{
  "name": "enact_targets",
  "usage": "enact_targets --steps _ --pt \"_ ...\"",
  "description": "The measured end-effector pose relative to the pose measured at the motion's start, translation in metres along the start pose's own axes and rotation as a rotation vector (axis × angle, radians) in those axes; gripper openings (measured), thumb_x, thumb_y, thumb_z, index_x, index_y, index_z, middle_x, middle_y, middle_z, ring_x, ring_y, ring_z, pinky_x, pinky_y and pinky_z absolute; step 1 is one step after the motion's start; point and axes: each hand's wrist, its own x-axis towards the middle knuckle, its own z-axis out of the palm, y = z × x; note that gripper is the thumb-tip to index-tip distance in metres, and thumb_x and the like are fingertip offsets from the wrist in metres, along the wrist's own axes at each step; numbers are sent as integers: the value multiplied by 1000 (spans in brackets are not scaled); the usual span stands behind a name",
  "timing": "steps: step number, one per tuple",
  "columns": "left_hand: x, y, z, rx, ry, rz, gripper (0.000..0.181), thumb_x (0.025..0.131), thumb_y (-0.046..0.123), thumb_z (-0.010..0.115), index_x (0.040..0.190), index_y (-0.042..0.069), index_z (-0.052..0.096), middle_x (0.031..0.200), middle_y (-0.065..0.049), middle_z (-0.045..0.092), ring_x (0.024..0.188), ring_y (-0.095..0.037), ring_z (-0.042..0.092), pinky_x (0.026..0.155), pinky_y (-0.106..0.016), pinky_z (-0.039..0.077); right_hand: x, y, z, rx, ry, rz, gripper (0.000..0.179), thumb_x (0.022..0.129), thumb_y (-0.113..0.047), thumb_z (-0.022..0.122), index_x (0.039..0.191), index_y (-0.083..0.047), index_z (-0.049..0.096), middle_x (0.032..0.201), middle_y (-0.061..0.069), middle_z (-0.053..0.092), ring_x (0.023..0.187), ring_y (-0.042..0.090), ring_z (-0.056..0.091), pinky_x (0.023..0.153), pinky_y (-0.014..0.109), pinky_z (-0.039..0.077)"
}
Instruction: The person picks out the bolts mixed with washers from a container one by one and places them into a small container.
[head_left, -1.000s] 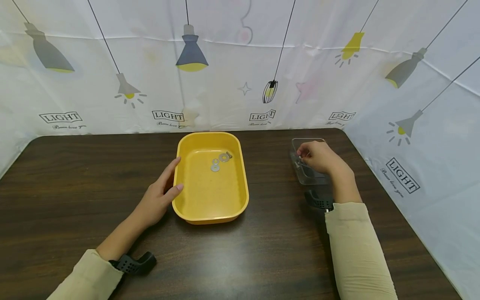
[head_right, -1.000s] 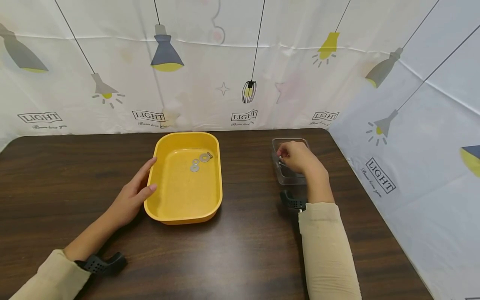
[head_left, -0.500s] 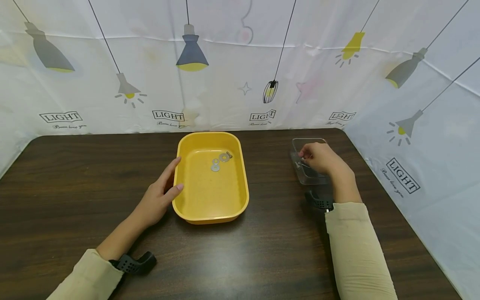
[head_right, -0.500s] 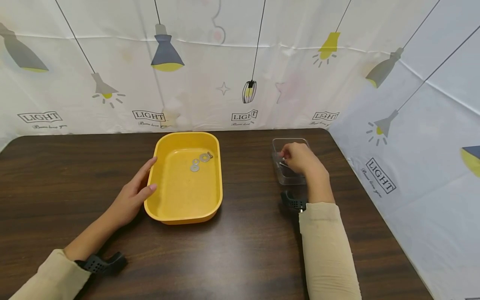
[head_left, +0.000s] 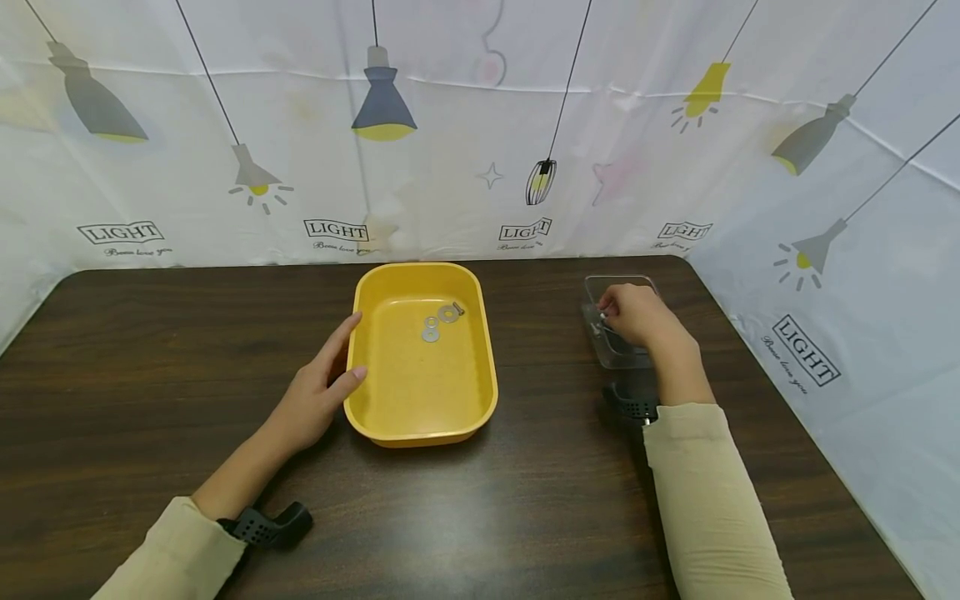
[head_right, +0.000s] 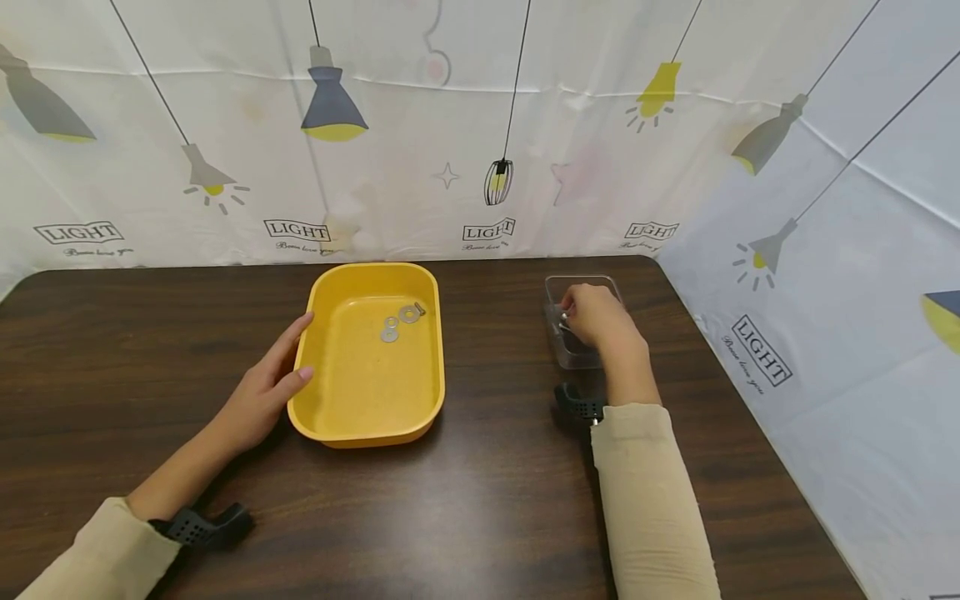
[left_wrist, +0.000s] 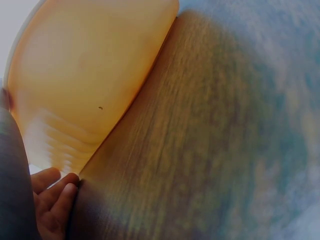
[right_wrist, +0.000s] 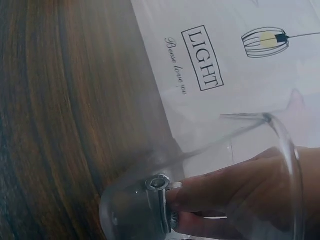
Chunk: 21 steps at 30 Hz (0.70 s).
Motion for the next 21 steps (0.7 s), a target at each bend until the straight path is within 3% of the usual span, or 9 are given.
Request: enact_targets --steps 6,17,21 --pt "0 -1 0 -3 1 9 67 107 31 47 164 28 13 161 -13 39 133 -31 55 95 -7 42 0 1 -1 -3 -10 24 25 92 -1 53 108 8 69 92 19 67 81 28 58 77 44 50" --pt "0 0 0 0 1 0 67 107 32 47 164 28 12 163 -12 36 136 -30 52 96 -5 39 -1 -1 -2 -7 -10 18 25 92 -2 54 109 8 70 93 19 68 81 28 59 79 46 51" --pt "0 0 0 -5 -1 9 67 107 31 48 164 28 13 159 -14 42 132 -30 55 95 -7 43 -2 -2 -2 1 -17 27 26 92 -1 52 109 7 70 92 18 68 79 27 58 74 43 50"
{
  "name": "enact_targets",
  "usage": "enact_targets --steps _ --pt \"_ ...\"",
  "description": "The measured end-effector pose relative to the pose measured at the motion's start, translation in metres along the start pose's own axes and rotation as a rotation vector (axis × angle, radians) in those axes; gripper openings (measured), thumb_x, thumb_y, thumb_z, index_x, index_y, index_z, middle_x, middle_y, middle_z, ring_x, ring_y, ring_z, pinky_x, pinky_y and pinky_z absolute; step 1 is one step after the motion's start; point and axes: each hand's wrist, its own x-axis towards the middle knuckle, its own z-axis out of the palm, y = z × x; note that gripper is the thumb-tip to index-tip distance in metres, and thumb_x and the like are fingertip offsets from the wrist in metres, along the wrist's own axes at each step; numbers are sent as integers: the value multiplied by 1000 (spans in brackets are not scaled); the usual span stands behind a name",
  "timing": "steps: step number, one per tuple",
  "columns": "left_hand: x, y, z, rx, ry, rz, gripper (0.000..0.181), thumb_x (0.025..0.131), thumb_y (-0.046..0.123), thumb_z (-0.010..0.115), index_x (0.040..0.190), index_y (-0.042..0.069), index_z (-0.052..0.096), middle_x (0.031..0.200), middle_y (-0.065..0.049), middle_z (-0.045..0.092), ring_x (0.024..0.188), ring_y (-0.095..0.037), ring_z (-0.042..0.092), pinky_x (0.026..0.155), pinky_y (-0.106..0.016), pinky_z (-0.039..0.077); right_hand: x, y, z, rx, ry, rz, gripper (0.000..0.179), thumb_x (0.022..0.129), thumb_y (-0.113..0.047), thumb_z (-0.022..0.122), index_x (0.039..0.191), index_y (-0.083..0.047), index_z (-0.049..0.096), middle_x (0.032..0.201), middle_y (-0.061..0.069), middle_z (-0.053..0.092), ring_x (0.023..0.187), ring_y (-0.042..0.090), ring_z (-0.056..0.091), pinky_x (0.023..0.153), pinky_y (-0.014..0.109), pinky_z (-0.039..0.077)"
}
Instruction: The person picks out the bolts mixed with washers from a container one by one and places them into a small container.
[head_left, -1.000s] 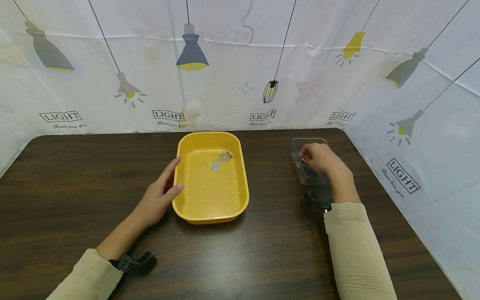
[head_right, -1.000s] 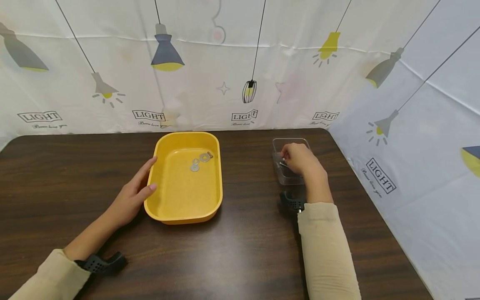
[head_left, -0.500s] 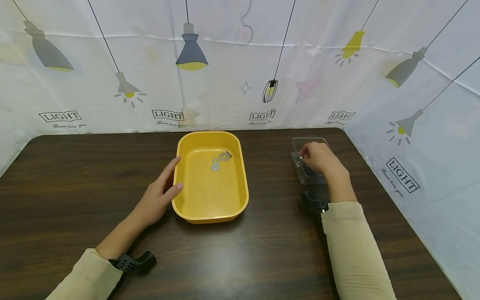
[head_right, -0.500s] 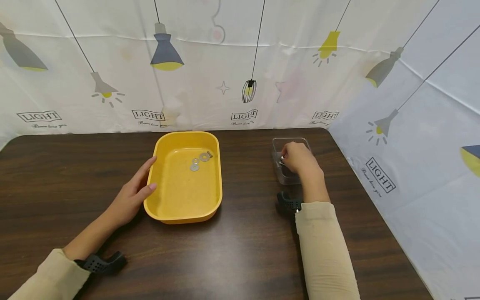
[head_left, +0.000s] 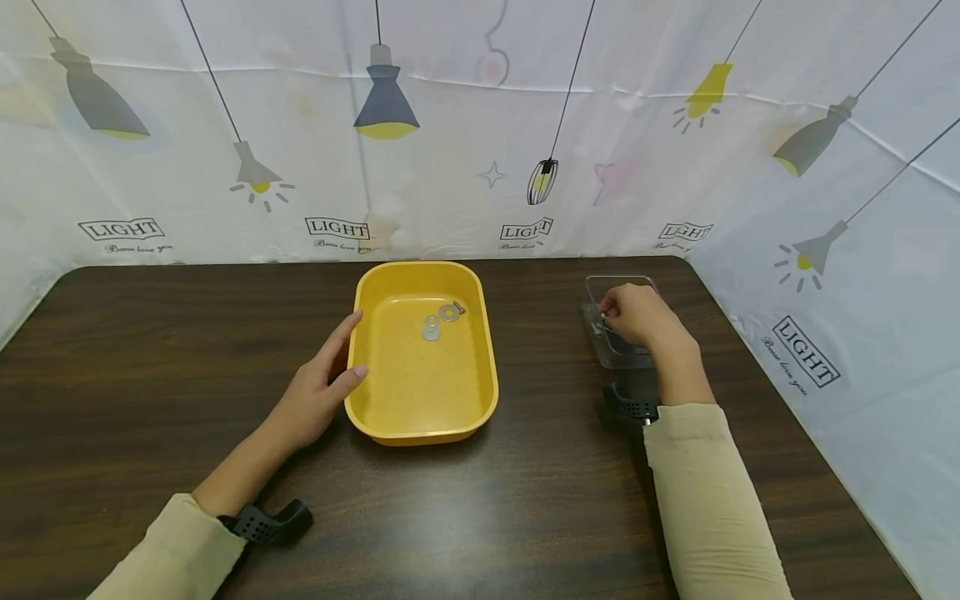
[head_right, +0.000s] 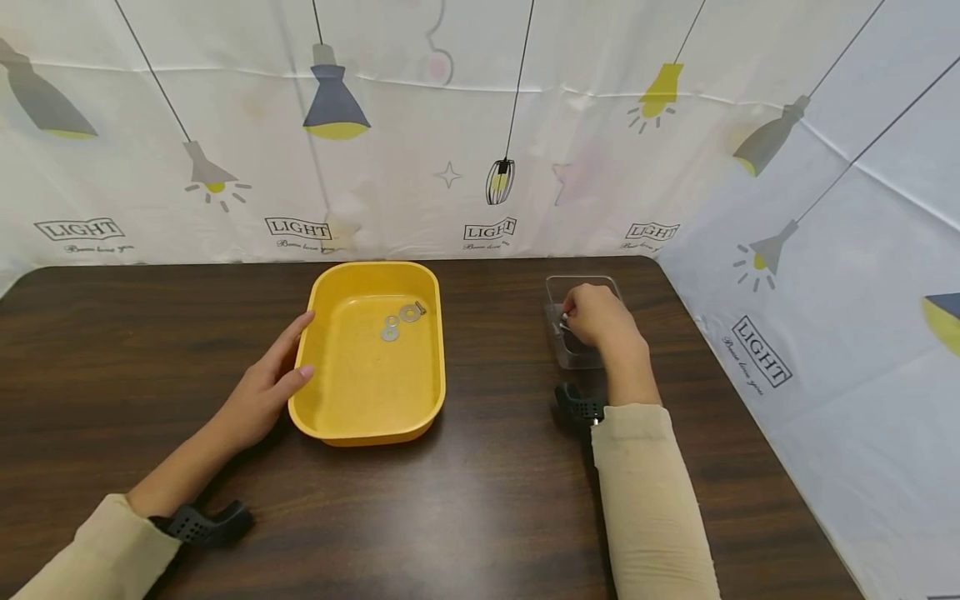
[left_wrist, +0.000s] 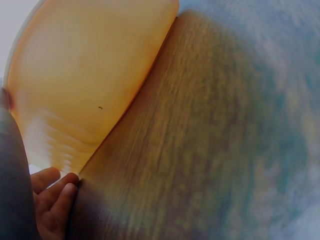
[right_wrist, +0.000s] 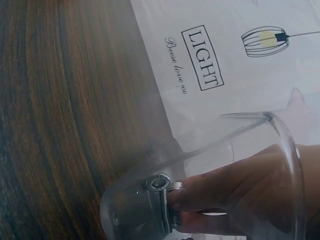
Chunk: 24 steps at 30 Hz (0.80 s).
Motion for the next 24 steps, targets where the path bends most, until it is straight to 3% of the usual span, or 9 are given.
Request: enact_targets --steps 12,24 --pt "0 0 -1 12 3 -5 67 107 32 47 164 29 13 160 -14 41 132 -30 56 94 -8 43 1 0 -1 13 -10 1 26 93 0 52 111 7 70 94 19 68 78 26 58 72 41 50" --pt "0 -3 0 -5 1 18 67 107 29 48 164 30 13 157 -14 44 132 -30 56 94 -8 44 1 0 -3 -8 22 -43 26 95 -6 54 111 6 71 99 21 71 86 31 63 82 50 53"
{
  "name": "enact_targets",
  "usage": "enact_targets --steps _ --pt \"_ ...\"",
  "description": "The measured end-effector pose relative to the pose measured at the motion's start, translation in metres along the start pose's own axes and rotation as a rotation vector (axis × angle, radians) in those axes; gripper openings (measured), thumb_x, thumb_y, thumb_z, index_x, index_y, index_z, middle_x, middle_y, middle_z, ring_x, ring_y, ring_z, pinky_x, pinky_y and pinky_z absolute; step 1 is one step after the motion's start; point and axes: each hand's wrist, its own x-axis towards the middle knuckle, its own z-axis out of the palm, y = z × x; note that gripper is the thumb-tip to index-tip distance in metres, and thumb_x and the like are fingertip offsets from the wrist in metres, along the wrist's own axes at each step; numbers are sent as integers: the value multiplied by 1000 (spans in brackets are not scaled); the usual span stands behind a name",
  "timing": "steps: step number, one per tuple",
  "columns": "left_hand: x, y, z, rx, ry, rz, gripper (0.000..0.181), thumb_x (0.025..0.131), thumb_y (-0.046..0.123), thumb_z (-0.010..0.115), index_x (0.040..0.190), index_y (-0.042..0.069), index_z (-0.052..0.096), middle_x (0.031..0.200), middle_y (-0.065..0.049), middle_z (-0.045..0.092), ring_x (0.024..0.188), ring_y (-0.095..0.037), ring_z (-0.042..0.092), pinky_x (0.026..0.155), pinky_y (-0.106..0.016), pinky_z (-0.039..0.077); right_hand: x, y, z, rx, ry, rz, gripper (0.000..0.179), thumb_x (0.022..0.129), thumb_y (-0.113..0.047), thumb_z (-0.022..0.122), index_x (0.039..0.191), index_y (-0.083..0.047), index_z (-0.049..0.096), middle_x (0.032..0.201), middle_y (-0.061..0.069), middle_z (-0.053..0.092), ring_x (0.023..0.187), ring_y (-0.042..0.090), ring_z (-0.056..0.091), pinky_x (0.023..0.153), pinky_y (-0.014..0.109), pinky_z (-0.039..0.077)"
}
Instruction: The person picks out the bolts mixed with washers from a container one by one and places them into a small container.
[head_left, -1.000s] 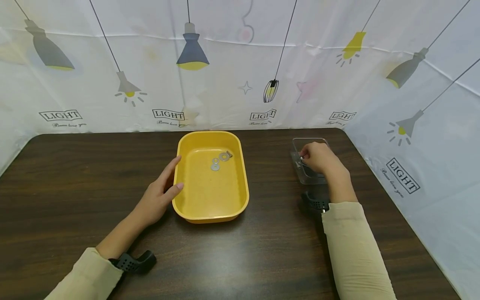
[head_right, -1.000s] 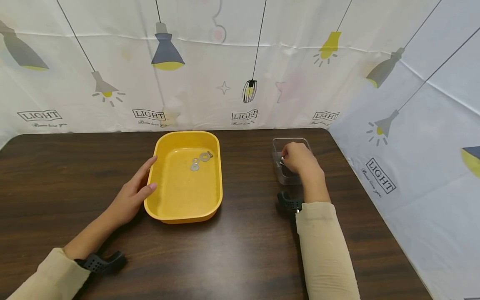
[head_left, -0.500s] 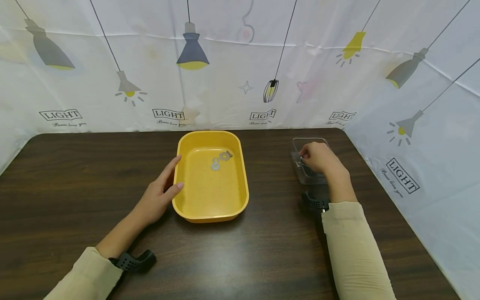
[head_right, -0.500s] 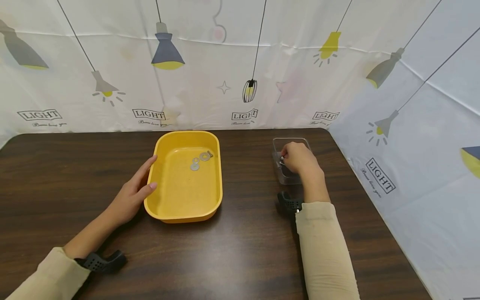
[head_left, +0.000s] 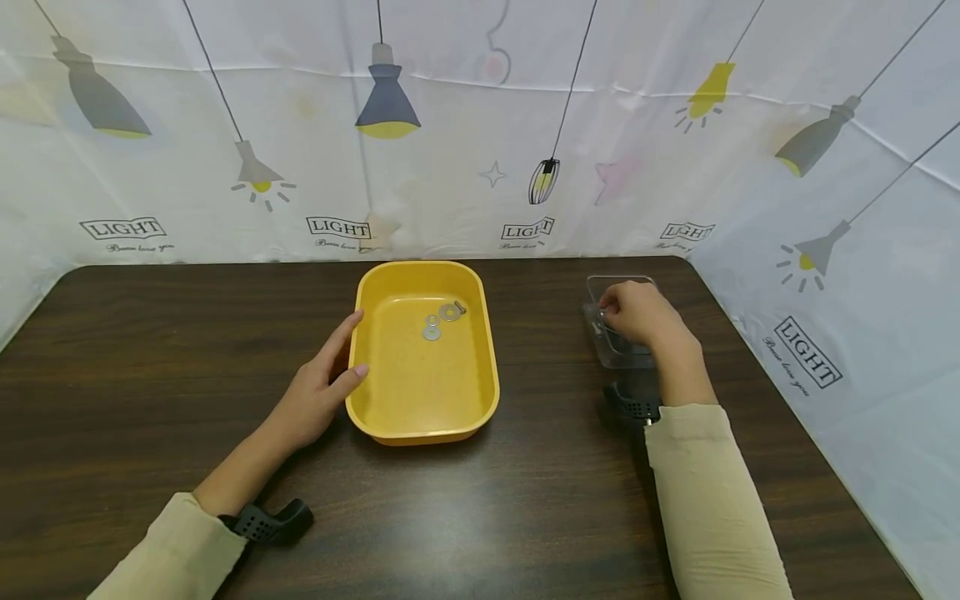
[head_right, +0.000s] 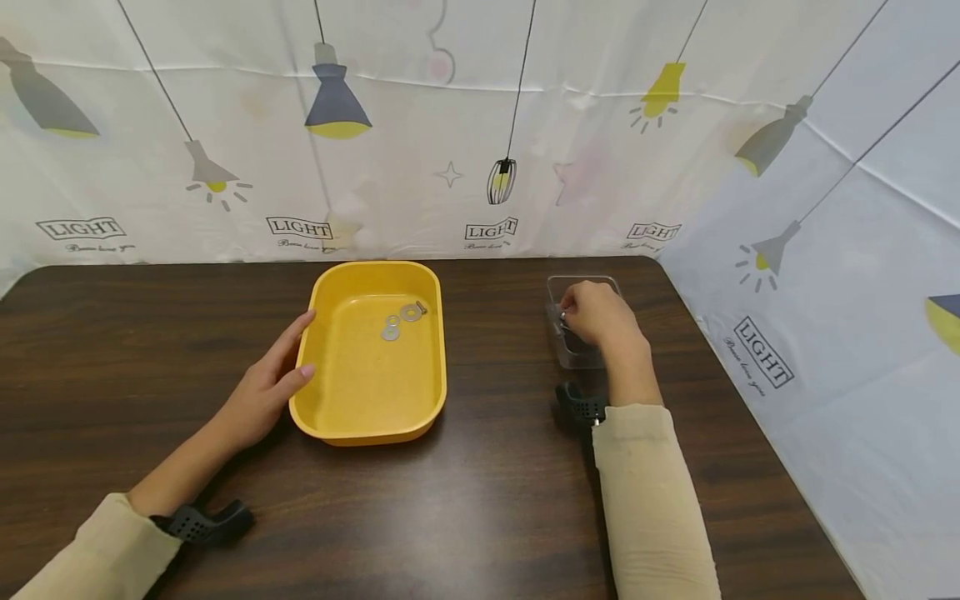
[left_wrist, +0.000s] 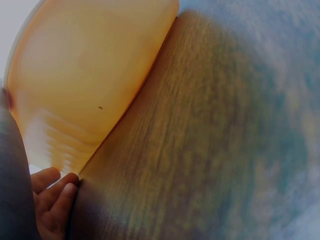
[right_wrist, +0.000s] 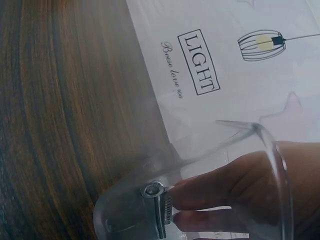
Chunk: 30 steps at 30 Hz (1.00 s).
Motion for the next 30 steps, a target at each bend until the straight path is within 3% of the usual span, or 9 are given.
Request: enact_targets --steps 10,30 --pt "0 2 0 -10 -10 -10 67 107 30 48 164 30 12 158 -15 43 130 -30 57 93 -10 46 1 -7 -1 47 14 -13 31 99 -9 53 121 7 66 115 26 69 107 40 65 95 56 52" --pt "1 2 -1 -8 -7 -15 67 107 31 47 164 32 12 157 -14 44 128 -30 58 93 -9 46 -3 -14 -8 98 -5 12 33 103 -15 50 127 3 64 121 24 67 107 38 64 93 55 53"
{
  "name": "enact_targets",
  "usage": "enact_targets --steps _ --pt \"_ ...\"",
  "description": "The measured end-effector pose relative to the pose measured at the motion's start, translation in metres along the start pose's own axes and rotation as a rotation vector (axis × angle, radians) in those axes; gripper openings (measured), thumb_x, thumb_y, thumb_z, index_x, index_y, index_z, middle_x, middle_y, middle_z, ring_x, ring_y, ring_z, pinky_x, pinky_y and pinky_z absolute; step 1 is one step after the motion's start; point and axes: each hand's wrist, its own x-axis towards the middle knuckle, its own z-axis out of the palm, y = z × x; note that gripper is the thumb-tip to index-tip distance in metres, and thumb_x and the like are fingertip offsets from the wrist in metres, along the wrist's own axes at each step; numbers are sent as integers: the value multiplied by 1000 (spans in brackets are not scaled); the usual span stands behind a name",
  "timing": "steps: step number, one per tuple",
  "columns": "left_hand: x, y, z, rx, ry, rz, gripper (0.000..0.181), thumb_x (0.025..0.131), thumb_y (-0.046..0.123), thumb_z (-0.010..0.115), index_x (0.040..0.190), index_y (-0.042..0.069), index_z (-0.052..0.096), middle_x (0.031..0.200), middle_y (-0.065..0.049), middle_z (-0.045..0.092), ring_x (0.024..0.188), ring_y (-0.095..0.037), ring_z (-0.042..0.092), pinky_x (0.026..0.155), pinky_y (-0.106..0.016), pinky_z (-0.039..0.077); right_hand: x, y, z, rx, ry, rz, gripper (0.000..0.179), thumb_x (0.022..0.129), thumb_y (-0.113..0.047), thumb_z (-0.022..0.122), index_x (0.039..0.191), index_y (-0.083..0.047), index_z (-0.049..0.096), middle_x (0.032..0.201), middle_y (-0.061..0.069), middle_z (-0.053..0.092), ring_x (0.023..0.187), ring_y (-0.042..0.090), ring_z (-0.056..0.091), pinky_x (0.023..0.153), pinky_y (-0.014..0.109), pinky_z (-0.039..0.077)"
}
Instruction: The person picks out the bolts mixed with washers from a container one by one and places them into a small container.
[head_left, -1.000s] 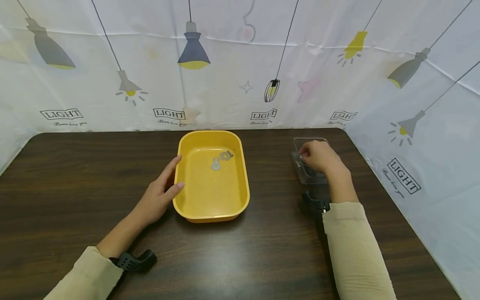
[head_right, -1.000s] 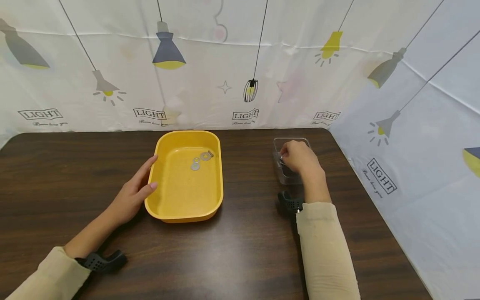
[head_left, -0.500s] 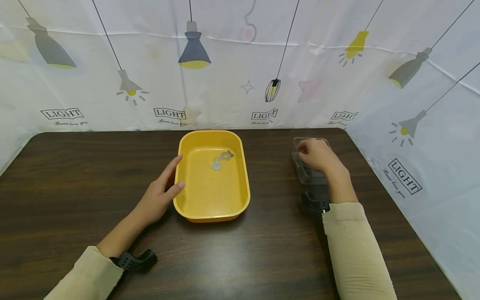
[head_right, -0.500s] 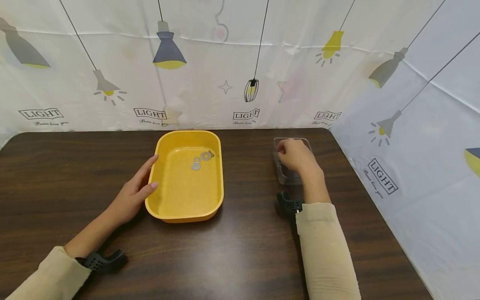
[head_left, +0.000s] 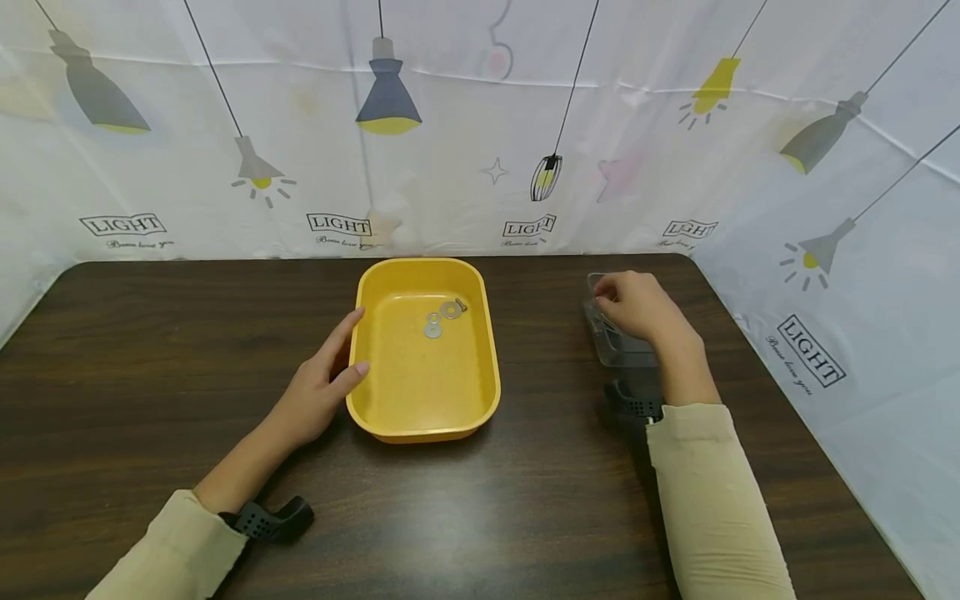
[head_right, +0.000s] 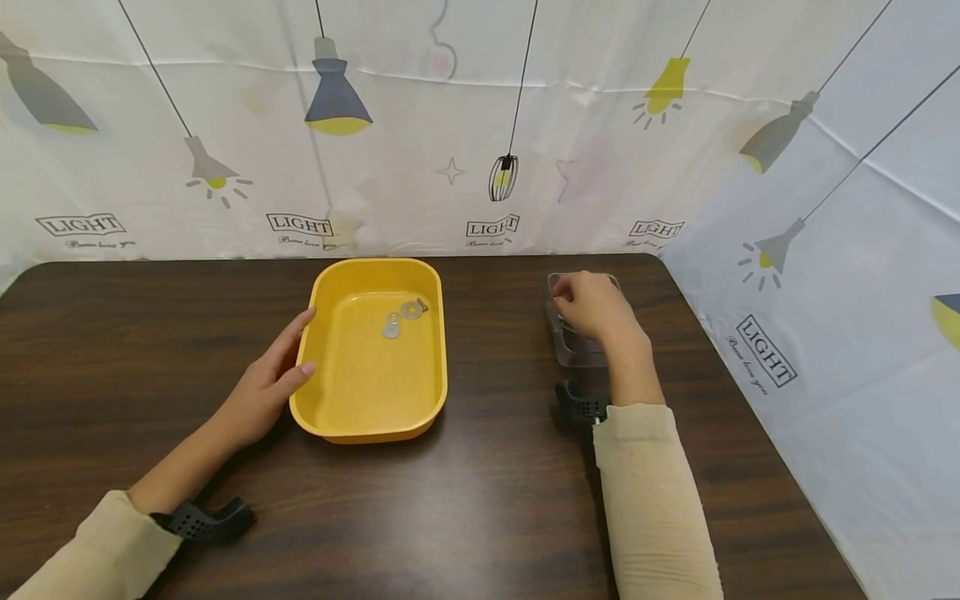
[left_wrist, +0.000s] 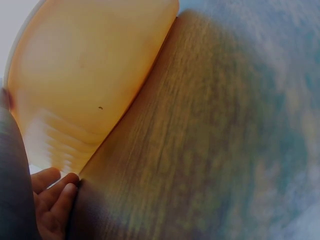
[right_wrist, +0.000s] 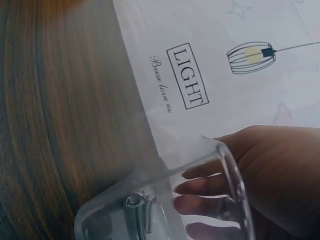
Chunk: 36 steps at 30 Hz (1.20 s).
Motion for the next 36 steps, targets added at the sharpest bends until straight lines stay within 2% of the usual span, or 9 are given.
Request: enact_targets --steps 16,25,32,36 --pt "0 -3 -1 3 -16 -14 67 107 31 47 164 33 11 159 -13 42 131 -30 56 93 -8 45 2 -6 9 1 -8 -9 35 102 -13 49 130 5 62 126 26 65 108 38 64 95 57 53" --pt "-1 -1 -1 -2 -13 -17 68 107 30 48 164 32 10 159 -13 42 133 -30 56 93 -7 45 7 -6 14 -23 -37 -36 33 103 -13 49 126 5 65 122 26 68 106 39 66 93 56 53" --pt "1 0 -1 12 -7 -29 68 107 33 48 163 36 10 160 -11 40 134 -28 54 94 -6 42 9 -6 13 -22 -50 -46 34 103 -13 49 128 4 64 124 26 67 111 41 65 95 58 51" --pt "2 -1 -2 9 -4 -28 68 107 32 47 163 38 10 161 -10 40 134 -29 54 94 -6 43 12 -6 13 -31 -54 -50 32 102 -11 48 125 3 66 121 25 68 105 38 64 91 56 51"
